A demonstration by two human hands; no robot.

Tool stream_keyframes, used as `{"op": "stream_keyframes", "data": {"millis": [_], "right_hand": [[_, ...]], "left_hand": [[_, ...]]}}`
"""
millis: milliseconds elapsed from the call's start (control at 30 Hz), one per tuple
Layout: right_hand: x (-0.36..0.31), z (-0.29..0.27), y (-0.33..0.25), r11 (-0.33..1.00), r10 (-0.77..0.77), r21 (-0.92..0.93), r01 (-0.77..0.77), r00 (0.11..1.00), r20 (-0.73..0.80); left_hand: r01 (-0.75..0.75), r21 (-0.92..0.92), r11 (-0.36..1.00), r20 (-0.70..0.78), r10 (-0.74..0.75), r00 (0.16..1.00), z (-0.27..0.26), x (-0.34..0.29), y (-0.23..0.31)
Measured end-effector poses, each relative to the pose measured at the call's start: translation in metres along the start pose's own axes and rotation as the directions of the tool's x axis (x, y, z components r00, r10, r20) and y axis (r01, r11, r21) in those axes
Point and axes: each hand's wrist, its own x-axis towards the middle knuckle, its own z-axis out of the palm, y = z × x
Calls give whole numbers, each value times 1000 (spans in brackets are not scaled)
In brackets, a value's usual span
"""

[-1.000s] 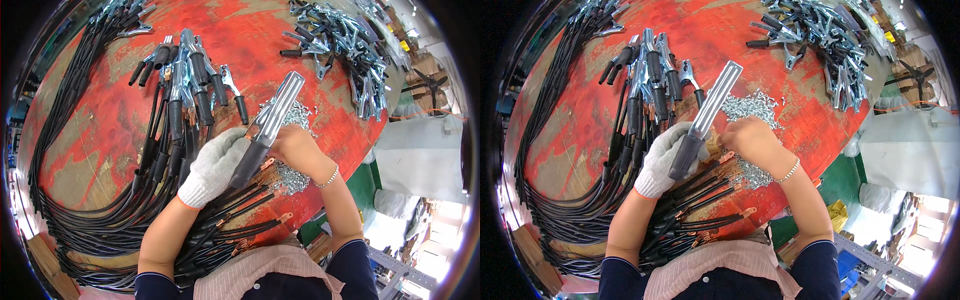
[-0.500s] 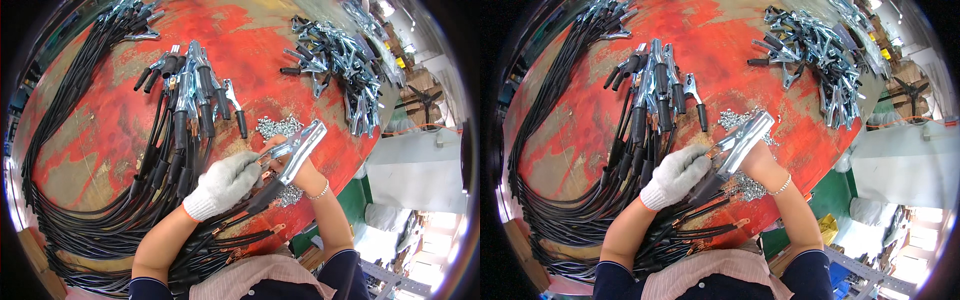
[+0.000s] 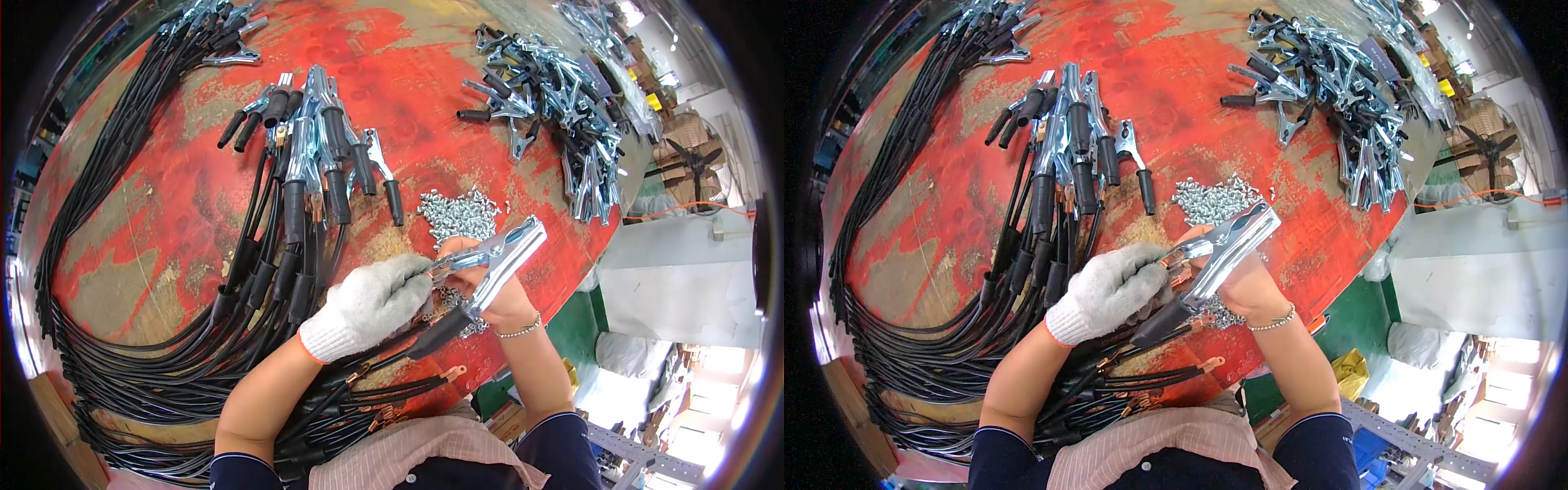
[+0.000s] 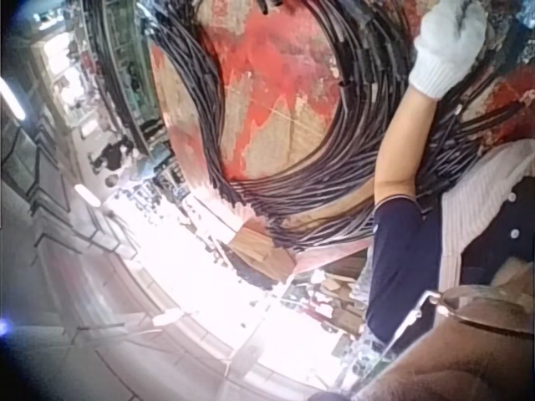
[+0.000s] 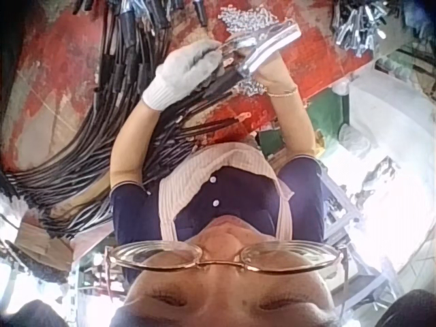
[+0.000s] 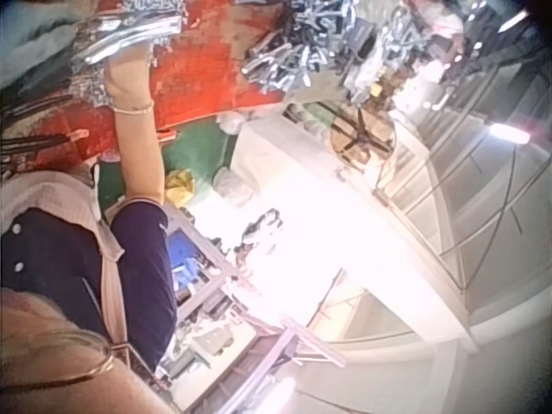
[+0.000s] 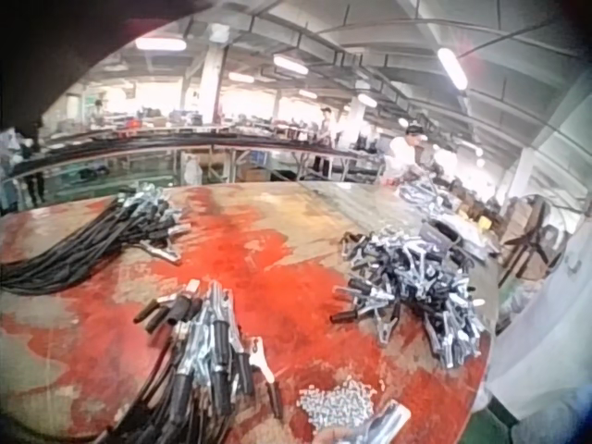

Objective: Assembling metal clamps onto the ends of black electrical cables at a factory workbench.

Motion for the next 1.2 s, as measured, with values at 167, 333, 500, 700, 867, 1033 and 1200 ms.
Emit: {"op": "stream_keyframes", "data": {"millis": [167, 333, 500, 700, 867, 1033, 1200], "right_hand": [[-3, -4, -9, 992, -125, 42, 120, 981, 149], [-29, 16, -11, 965, -52, -263, 4, 983, -175], [-76, -7, -4, 415, -381, -898, 144, 924, -28], [-111, -22, 37, 4, -437, -966, 258, 870, 230], [-108, -20, 46, -122, -463, -968, 221, 849, 253], [-106, -24, 44, -163, -399, -945, 283, 857, 326], [-101, -21, 40, -99, -407, -950, 296, 859, 310]], "left_hand": [[-147, 183, 972, -87, 165, 982, 5, 1, -2], [-263, 879, 397, -6, 562, 827, 10, 3, -17], [-173, 353, 919, -365, 305, 879, 14, 4, -10], [-22, -481, 877, -166, -66, 984, 4, 6, -12], [-52, -476, 878, -178, -38, 983, 10, 6, -17], [-54, -441, 896, -175, -27, 984, 11, 7, -15], [-57, -383, 922, -196, -21, 980, 15, 8, -14]]}}
